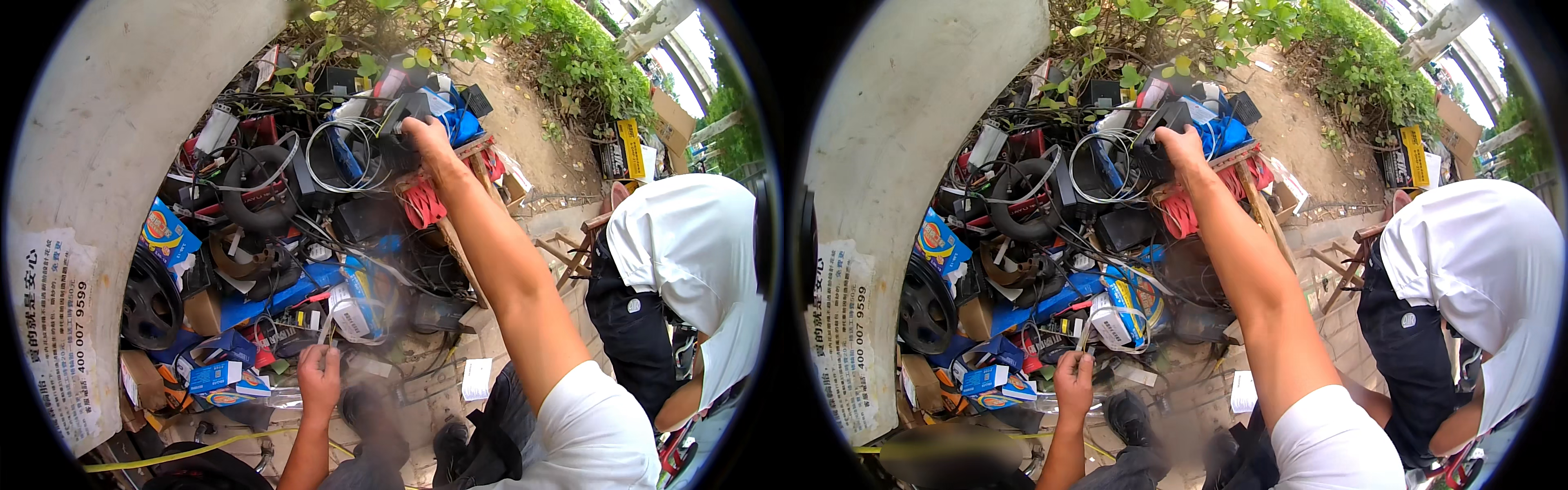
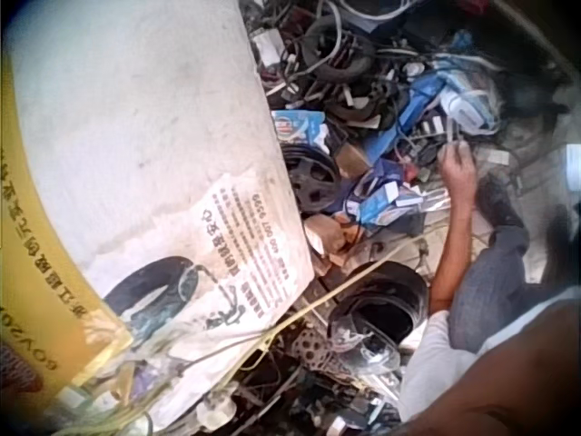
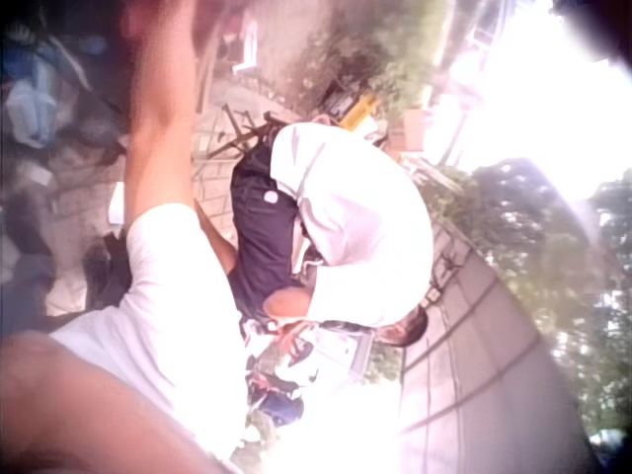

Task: The person repairs an electric scooter's electrical system by connecting wires to a control box and a power supply. They use pliers to strip wire ends and a multimeter to test connections, working on the scooter's seat and floor area.

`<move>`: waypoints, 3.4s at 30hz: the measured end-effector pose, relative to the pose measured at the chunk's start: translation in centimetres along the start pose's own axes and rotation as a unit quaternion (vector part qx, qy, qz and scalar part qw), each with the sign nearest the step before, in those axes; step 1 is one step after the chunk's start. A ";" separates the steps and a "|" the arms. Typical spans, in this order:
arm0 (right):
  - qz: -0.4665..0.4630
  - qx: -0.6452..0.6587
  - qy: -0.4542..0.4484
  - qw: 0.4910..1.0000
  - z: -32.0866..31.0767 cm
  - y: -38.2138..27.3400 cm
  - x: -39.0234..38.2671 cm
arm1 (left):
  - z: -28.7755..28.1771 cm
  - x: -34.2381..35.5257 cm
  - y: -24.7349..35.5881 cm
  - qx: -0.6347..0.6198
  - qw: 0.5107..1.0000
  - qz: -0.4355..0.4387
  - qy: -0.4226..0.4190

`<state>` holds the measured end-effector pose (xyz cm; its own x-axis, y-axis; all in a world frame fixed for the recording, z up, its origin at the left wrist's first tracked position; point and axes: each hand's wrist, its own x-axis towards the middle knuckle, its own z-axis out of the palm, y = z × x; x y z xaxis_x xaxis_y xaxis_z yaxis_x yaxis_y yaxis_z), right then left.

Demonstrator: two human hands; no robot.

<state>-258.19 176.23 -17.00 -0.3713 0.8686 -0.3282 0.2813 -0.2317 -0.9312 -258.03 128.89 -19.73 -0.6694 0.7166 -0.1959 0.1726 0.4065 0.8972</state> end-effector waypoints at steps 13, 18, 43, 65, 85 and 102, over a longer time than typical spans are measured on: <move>-0.064 0.099 -0.329 0.937 0.1 5.5 -34.5 | -1.0 2.6 9.3 -0.425 0.878 -0.043 -0.215; 0.055 0.044 -0.359 0.931 -1.4 6.4 -36.9 | -0.1 -1.3 6.3 -0.431 0.880 -0.059 -0.192; 0.166 0.296 -0.254 0.906 -8.8 11.2 -31.8 | -1.6 -0.6 4.2 -0.588 0.789 -0.127 -0.126; 0.094 0.226 -0.286 0.926 -7.2 9.7 -33.8 | 3.4 -4.6 9.3 0.001 0.948 0.298 -0.110; 0.175 0.234 -0.324 0.900 -8.5 10.9 -32.3 | -3.6 0.4 3.4 -0.563 0.800 -0.139 0.151; 0.068 0.096 -0.377 0.919 -7.7 10.1 -34.0 | 3.7 -0.7 5.7 -0.028 0.992 0.051 -0.111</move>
<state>-235.89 147.75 -13.98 -0.8717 0.2928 -0.3929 0.2357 -0.4524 -0.8601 -253.94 132.84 -15.91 -0.4737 0.8620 -0.1804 0.1868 0.2985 0.9360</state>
